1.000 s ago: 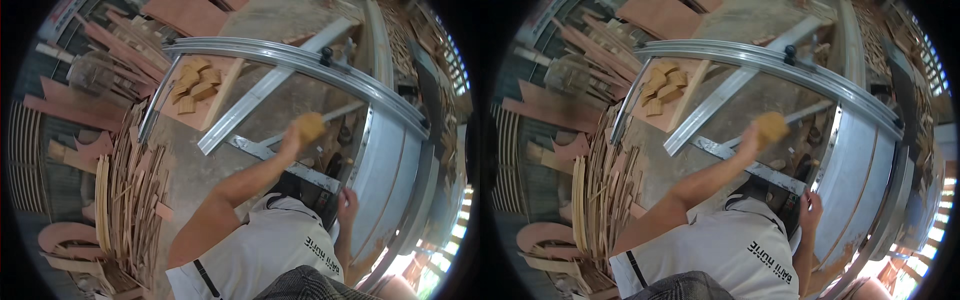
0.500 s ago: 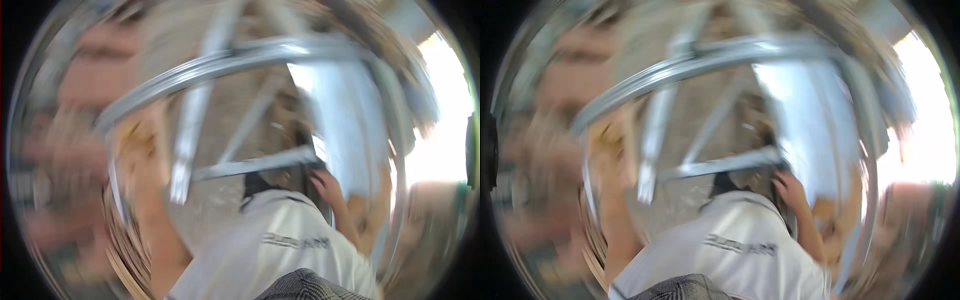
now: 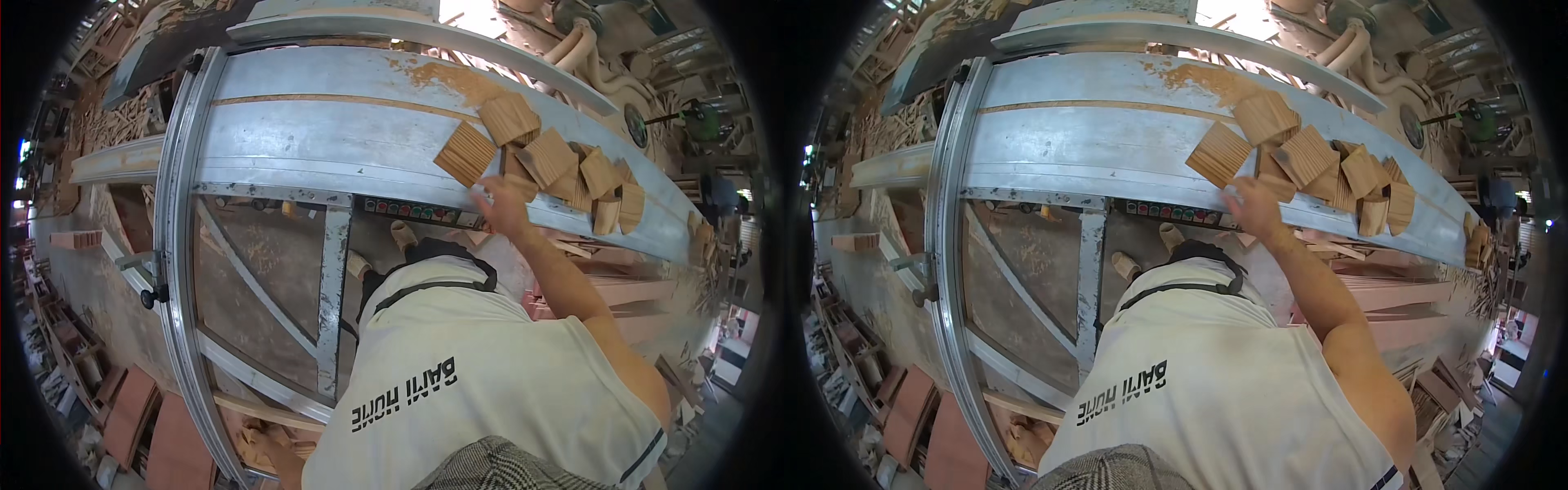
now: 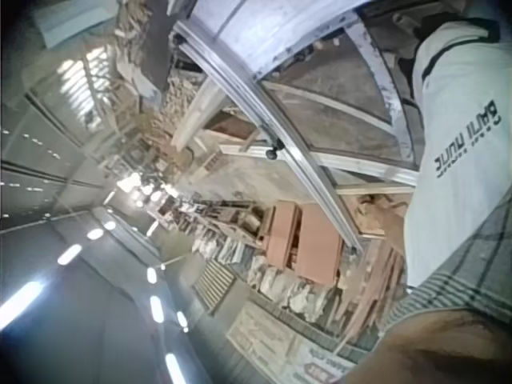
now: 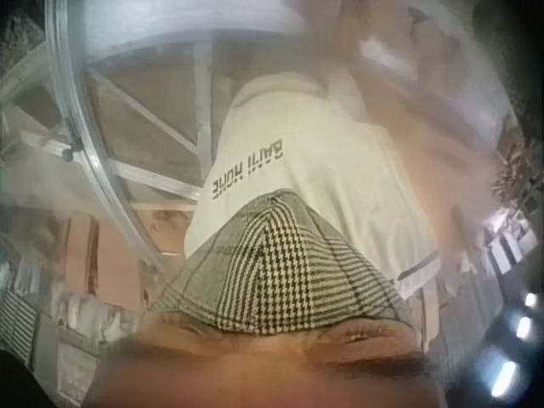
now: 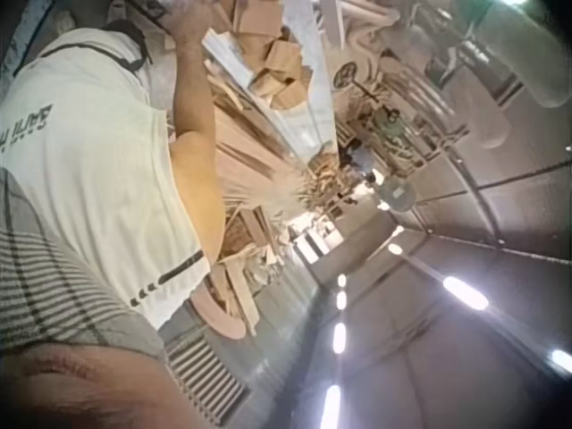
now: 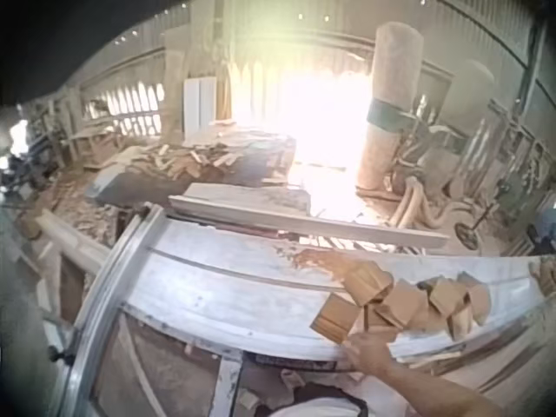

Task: Using a sliding table saw to cut small wooden blocks.

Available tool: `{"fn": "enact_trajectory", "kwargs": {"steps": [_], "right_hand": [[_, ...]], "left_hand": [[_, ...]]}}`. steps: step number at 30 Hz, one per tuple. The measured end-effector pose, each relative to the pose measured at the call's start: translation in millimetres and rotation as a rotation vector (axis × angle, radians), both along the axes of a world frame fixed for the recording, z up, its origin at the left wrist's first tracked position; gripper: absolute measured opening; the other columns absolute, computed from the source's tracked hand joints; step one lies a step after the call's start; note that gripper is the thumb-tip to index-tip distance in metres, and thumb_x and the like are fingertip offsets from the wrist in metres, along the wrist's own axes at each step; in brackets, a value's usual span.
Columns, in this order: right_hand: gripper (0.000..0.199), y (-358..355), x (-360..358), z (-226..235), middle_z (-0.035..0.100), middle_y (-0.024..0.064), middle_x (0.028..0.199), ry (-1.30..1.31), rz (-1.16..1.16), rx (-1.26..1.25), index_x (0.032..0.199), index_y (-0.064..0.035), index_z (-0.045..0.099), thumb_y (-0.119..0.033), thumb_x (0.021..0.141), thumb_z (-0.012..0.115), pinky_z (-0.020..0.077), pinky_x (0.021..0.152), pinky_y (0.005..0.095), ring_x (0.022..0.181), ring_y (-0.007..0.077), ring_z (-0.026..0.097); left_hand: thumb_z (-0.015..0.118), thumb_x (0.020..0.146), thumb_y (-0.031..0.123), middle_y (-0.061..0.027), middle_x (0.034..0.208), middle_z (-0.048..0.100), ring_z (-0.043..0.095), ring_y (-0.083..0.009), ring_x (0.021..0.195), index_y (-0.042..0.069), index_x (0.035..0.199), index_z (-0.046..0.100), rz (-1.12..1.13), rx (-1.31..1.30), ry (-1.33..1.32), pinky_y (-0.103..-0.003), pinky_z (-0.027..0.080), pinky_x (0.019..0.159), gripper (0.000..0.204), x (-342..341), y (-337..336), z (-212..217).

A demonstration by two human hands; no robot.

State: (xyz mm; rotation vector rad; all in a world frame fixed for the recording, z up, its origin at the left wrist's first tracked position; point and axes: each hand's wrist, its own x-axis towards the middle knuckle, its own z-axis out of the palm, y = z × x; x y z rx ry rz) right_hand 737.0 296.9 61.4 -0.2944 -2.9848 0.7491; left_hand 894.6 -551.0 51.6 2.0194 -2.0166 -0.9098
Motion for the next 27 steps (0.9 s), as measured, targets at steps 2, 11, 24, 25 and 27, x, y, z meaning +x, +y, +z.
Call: {"fn": "enact_trajectory", "kwargs": {"steps": [2,11,24,25,27], "right_hand": [[0.057,12.5,-10.3,13.5,0.064,0.0174,0.126,-0.017,-0.062,0.119,0.134,-0.0068,0.06,-0.019,0.083,0.08,0.0521,0.096,0.0458,0.112,0.0388,0.064],[0.107,65.0,-115.7,24.8,0.033,0.0126,0.163,-0.215,0.655,0.452,0.16,-0.0098,0.029,-0.015,0.068,0.085,0.0376,0.119,0.0436,0.145,0.0362,0.039],[0.112,-11.9,-146.9,70.4,0.063,0.0253,0.126,-0.137,0.248,-0.683,0.152,0.0054,0.038,-0.051,0.07,0.091,0.05,0.101,0.0409,0.114,0.0328,0.064],[0.113,-34.3,-148.6,70.3,0.064,0.0244,0.123,-0.173,0.181,-0.872,0.153,0.0057,0.037,-0.051,0.072,0.091,0.0514,0.098,0.0393,0.111,0.0304,0.065],[0.108,-69.0,-150.8,60.2,0.067,0.0208,0.115,-0.207,0.086,-1.223,0.155,0.0057,0.032,-0.05,0.08,0.087,0.0548,0.09,0.0354,0.102,0.0231,0.067]], "left_hand": [[0.046,0.109,0.031,-0.0259,0.132,0.06,0.061,-0.0331,0.116,-0.01,0.14,0.049,-0.009,0.007,-0.025,-0.037,0.049,0.1,0.052,-5.1,-7.8,2.4],[0.051,0.108,0.028,-0.0243,0.129,0.062,0.063,-0.0315,0.113,-0.01,0.139,0.051,-0.053,-0.003,-0.052,-0.036,0.05,0.098,0.049,-0.7,-18.6,31.1],[0.065,0.096,0.008,-0.0157,0.137,0.061,0.06,-0.0265,0.126,0.0,0.142,0.054,-1.139,0.129,0.511,-0.039,0.047,0.109,0.048,-184.3,396.6,32.5],[0.071,0.092,0.01,-0.0161,0.146,0.054,0.055,-0.0292,0.133,0.003,0.15,0.044,-1.032,0.615,0.838,-0.041,0.048,0.108,0.064,-202.2,448.0,38.2],[0.072,0.091,0.005,-0.0164,0.151,0.048,0.051,-0.0308,0.137,0.004,0.158,0.03,-1.374,0.581,0.812,-0.041,0.046,0.108,0.079,-234.2,523.5,87.9]]}}
